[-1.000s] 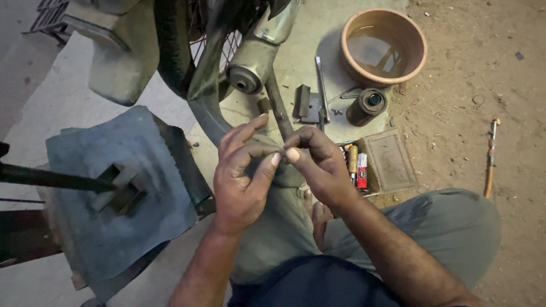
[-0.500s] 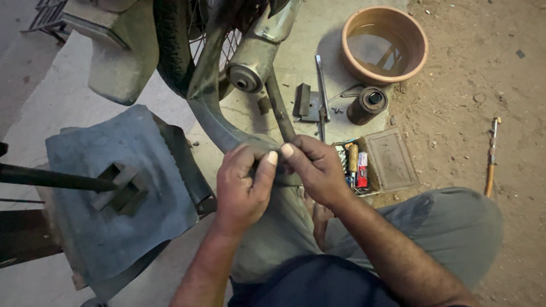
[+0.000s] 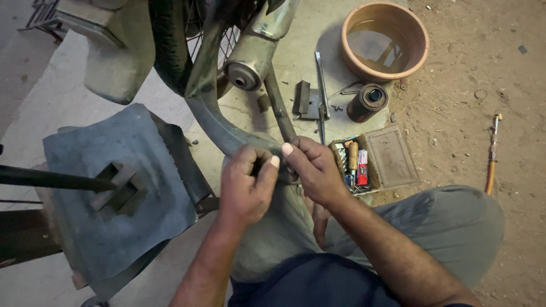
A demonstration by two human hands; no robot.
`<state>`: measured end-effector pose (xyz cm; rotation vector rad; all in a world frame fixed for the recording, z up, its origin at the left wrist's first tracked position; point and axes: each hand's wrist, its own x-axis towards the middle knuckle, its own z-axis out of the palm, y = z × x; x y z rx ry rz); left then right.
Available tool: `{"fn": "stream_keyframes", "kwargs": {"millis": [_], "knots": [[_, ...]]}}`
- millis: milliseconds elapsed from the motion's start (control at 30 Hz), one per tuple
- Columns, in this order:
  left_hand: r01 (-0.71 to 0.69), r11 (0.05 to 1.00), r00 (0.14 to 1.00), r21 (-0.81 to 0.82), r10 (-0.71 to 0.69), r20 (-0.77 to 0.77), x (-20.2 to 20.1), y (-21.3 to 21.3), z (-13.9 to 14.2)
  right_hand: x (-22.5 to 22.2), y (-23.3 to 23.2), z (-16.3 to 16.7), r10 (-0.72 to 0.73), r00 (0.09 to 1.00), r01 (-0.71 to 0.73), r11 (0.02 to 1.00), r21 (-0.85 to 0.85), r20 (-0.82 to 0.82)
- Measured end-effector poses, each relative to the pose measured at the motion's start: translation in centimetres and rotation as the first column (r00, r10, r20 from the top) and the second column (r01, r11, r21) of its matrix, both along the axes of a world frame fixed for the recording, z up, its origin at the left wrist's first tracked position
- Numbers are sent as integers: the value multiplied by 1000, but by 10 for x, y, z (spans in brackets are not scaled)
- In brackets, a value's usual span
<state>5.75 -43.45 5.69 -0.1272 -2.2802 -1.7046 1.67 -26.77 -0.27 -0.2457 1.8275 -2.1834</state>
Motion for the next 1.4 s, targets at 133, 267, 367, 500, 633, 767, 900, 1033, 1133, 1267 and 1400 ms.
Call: {"fn": "stream_keyframes", "kwargs": {"millis": [133, 267, 367, 500, 633, 767, 900, 1033, 1133, 1267, 1400], "knots": [[8, 998, 1000, -55, -8, 13, -2, 6, -13, -7, 9, -12, -22, 999, 16, 995, 102, 50], [-12, 994, 994, -105, 23, 108, 0, 13, -27, -6, 23, -21, 88, 995, -85, 994, 70, -47], [-7, 995, 976, -98, 29, 217, 6, 20, -32, 2, 31, -28, 114, 993, -113, 993, 42, -18], [17, 987, 992, -161, 4, 126, 13, 27, -29, 9, 37, -36, 20, 998, -25, 996, 88, 57], [53, 987, 995, -151, -39, 89, 18, 36, -27, 12, 40, -41, -55, 994, 42, 989, 141, 96], [66, 983, 995, -172, -51, 91, 20, 43, -35, 13, 48, -41, -49, 997, 36, 980, 197, 60], [54, 970, 995, -236, -31, 97, 18, 46, -48, 11, 57, -42, 25, 995, -42, 983, 181, 97], [42, 965, 996, -260, -19, 91, 17, 44, -56, 10, 58, -54, 59, 997, -64, 988, 141, 42], [41, 957, 999, -287, -31, 40, 20, 38, -58, 13, 55, -68, 2, 1000, -6, 974, 227, 21], [22, 940, 1000, -342, -23, 3, 24, 57, -59, 14, 60, -77, -62, 995, 80, 958, 274, -73], [0, 930, 999, -368, -17, -43, 24, 71, -57, 11, 67, -72, -42, 996, 64, 948, 312, -79]]}}
